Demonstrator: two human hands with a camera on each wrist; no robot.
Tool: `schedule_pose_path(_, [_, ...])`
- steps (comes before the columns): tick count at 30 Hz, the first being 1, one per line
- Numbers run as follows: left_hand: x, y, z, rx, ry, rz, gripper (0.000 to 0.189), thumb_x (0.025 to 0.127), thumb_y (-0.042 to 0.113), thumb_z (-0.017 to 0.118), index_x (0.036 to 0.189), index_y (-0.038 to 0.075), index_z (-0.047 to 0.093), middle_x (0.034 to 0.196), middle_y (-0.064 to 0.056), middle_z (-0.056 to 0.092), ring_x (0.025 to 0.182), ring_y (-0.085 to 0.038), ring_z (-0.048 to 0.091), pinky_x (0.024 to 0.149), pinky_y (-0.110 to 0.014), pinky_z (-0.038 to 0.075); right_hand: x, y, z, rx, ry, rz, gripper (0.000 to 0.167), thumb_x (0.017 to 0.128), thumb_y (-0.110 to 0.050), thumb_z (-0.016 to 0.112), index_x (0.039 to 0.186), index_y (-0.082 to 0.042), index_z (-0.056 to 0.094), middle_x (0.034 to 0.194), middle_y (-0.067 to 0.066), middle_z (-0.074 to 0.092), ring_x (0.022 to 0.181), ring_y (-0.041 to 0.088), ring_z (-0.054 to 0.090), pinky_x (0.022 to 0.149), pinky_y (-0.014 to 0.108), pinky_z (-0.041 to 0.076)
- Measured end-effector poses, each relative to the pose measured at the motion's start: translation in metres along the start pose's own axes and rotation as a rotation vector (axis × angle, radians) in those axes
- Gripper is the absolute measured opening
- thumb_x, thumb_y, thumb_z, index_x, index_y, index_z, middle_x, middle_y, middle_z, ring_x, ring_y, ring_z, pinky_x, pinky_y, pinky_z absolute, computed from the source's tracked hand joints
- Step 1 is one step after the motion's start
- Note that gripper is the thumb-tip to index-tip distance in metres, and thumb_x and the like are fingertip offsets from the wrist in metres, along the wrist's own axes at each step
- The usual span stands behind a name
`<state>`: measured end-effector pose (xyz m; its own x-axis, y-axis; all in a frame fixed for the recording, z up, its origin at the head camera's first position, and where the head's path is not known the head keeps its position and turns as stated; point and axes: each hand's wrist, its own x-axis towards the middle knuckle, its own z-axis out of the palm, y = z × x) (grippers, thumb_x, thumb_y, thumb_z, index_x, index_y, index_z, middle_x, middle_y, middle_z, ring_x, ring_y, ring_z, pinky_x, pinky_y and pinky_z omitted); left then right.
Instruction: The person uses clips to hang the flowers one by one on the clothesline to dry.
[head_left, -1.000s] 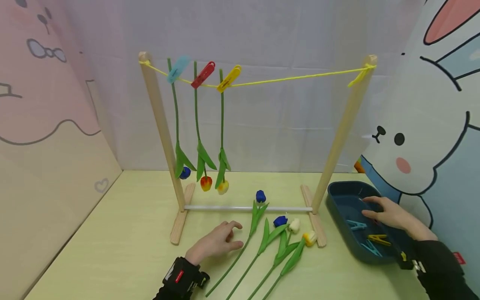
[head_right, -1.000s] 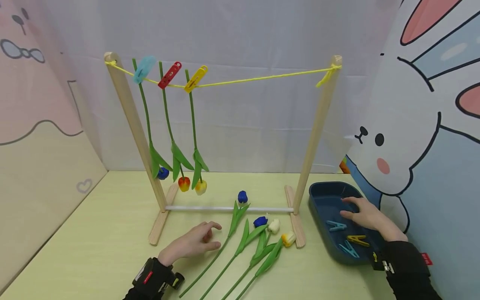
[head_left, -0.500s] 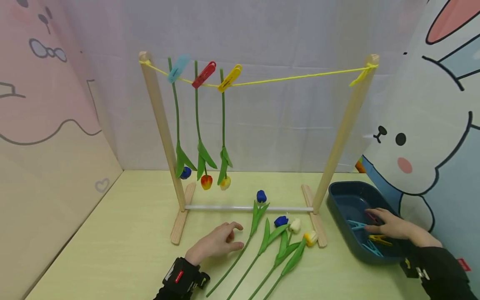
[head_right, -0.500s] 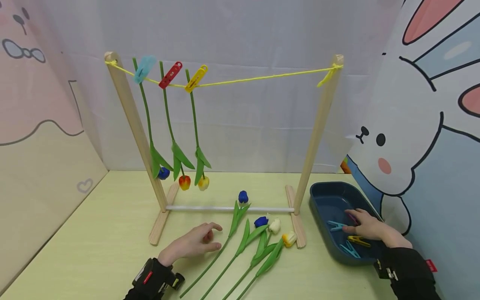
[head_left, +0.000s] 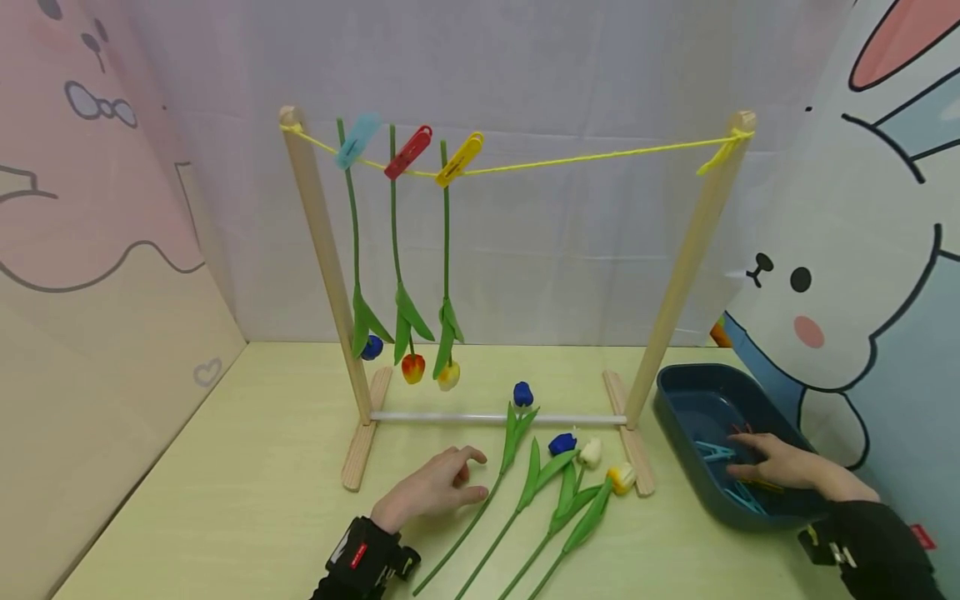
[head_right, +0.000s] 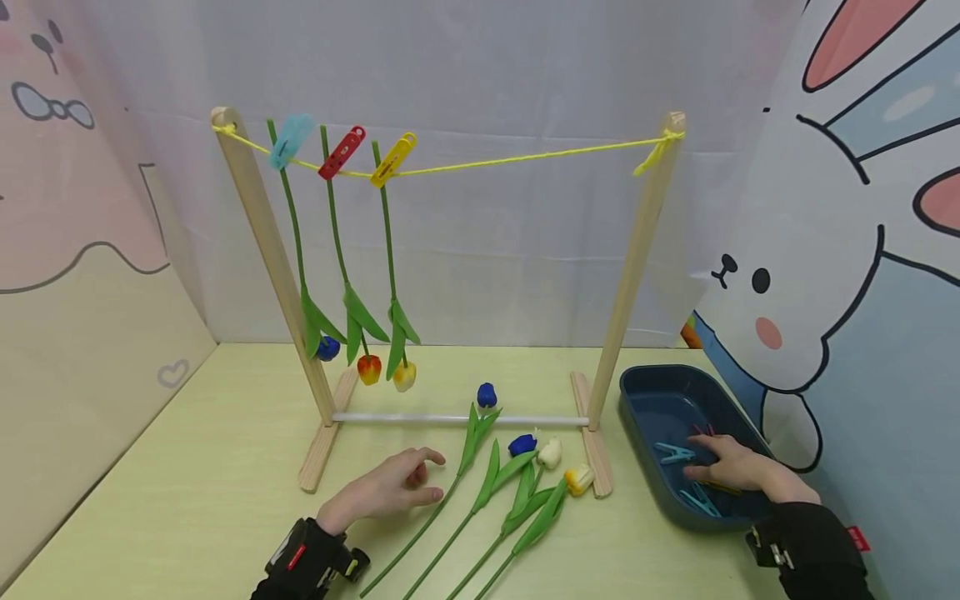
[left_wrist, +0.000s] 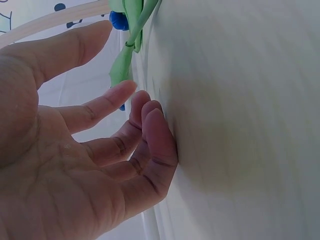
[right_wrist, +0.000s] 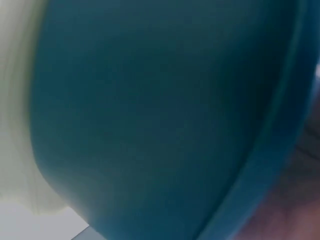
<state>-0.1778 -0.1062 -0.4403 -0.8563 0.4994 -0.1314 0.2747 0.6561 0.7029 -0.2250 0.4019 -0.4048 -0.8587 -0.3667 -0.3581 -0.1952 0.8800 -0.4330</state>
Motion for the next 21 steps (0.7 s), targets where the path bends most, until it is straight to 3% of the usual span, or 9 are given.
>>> schedule_pose_path(11, [-0.0007,0.0014,0.0007,-0.001,-0.003,-0.015,0.045,0.095,0.03,0.07,0.13,0.004,0.057,0.092,-0.004,0.053,0.082,-0.015,0.046,0.07,-0.027,0.037,-0.0021,0.0009,0.0063,-0.002,0.034,0.037,0.067,0.097,-0.035,0.066,0.132,0.019,0.048,0.13,0.055,0.031,0.119,0.07,0.032,0.093,0.075,0.038])
schedule_pose_path(21, [-0.0014,0.0015,-0.0001,-0.005,-0.006,-0.02,0.046,0.095,0.029,0.071,0.13,0.005,0.057,0.093,-0.004,0.053,0.082,-0.015,0.046,0.07,-0.027,0.038,-0.0028,-0.0013,0.0105,-0.009,0.056,0.084,0.063,0.094,-0.035,0.07,0.126,0.016,0.052,0.122,0.05,0.034,0.112,0.062,0.039,0.09,0.07,0.042])
